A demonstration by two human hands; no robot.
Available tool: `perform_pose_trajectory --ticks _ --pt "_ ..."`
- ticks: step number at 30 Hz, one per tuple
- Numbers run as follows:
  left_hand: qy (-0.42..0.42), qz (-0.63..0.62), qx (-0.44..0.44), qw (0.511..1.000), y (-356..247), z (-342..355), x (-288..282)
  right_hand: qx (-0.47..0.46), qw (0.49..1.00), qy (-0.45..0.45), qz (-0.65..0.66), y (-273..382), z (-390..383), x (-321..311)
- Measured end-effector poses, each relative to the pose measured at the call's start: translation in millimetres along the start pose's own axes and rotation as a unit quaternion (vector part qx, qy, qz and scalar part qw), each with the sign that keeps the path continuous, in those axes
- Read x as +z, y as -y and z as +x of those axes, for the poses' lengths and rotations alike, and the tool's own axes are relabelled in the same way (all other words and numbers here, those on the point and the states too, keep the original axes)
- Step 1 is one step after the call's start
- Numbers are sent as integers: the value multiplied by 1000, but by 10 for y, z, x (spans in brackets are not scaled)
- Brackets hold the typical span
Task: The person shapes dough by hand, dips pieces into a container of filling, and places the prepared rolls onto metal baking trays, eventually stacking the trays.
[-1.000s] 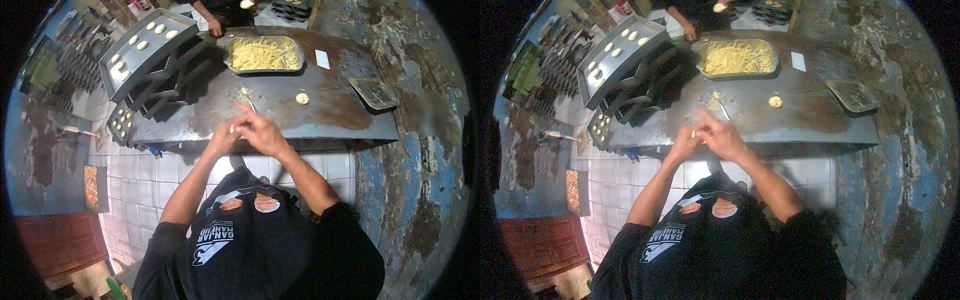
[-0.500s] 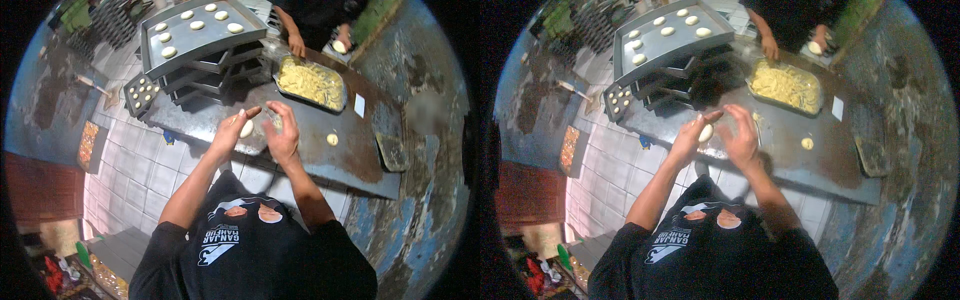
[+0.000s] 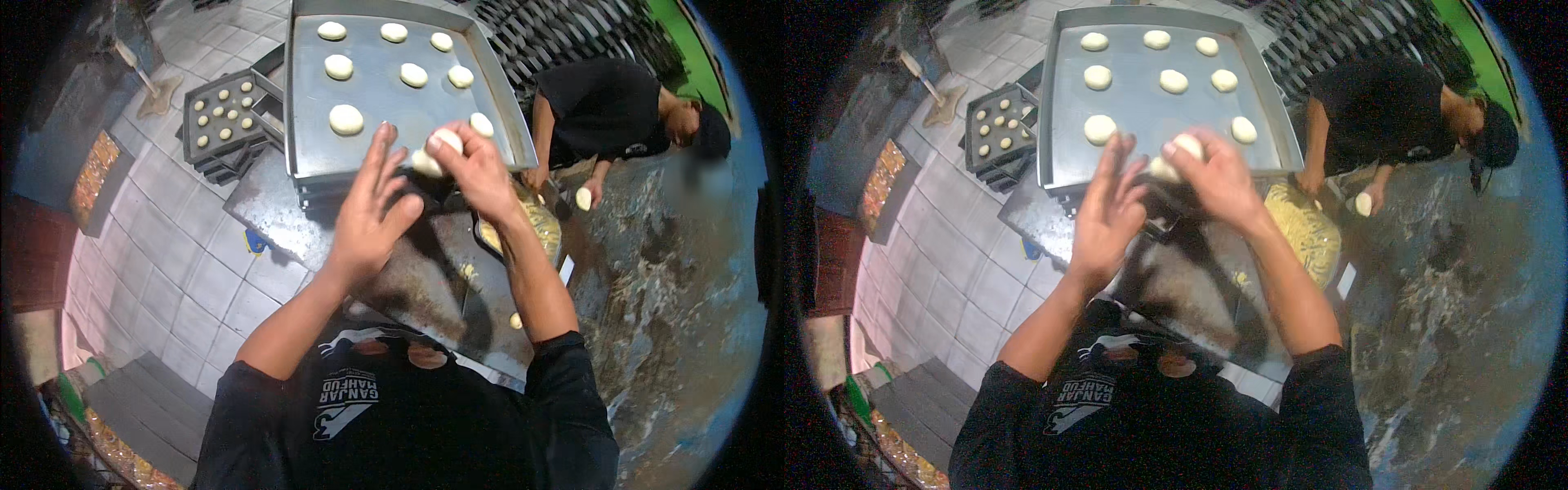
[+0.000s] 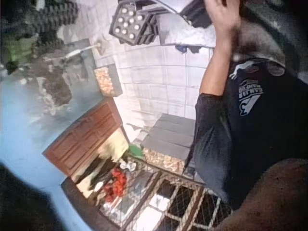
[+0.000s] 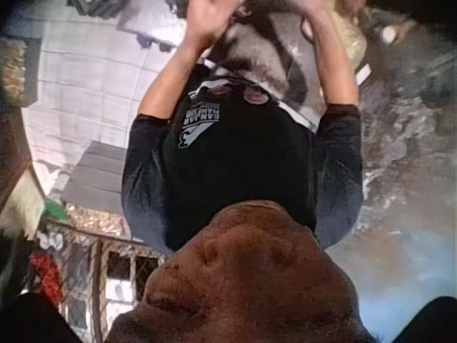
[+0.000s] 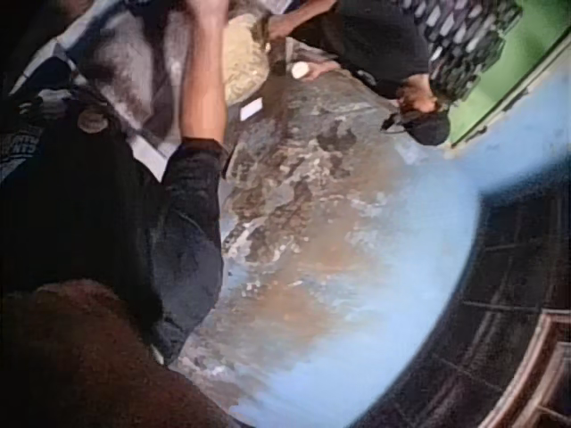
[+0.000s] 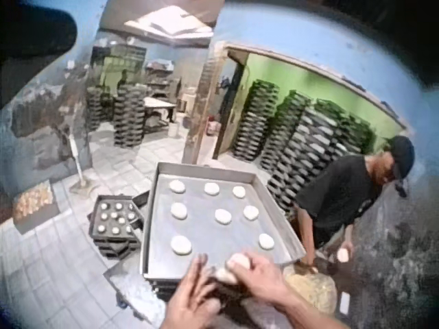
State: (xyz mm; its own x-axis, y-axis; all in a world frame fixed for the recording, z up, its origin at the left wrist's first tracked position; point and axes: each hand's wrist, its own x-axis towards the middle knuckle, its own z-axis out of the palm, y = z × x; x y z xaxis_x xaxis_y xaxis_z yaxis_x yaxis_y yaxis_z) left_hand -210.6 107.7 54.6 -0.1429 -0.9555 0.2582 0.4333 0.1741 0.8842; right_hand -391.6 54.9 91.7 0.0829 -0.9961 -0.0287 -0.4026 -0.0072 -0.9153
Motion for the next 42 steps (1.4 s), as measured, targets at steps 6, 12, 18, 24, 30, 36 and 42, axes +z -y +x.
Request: perform_pose_trajectory --ticks 6,12,18,24,30,36,42 --pt "-83 218 145 961 -113 63 -1094 -210 839 172 -471 -492 1133 -204" --pt "-218 326 56 918 -223 -68 -1813 -285 846 242 -381 -744 1391 -36" --pt "-211 281 46 935 -120 204 -1614 -235 835 278 -412 -736 1410 -119" --pt "-181 157 -31 970 -6 290 -1412 -194 976 93 18 111 248 -452" --pt "-164 133 -100 972 340 270 -1047 132 968 -118 176 -2280 -1943 -405" --pt "-156 64 -173 970 573 341 -1513 69 931 -143 -328 -3839 -3300 277" --pt "-130 130 -154 971 533 397 -1704 158 887 -141 -411 -3786 -3056 264"
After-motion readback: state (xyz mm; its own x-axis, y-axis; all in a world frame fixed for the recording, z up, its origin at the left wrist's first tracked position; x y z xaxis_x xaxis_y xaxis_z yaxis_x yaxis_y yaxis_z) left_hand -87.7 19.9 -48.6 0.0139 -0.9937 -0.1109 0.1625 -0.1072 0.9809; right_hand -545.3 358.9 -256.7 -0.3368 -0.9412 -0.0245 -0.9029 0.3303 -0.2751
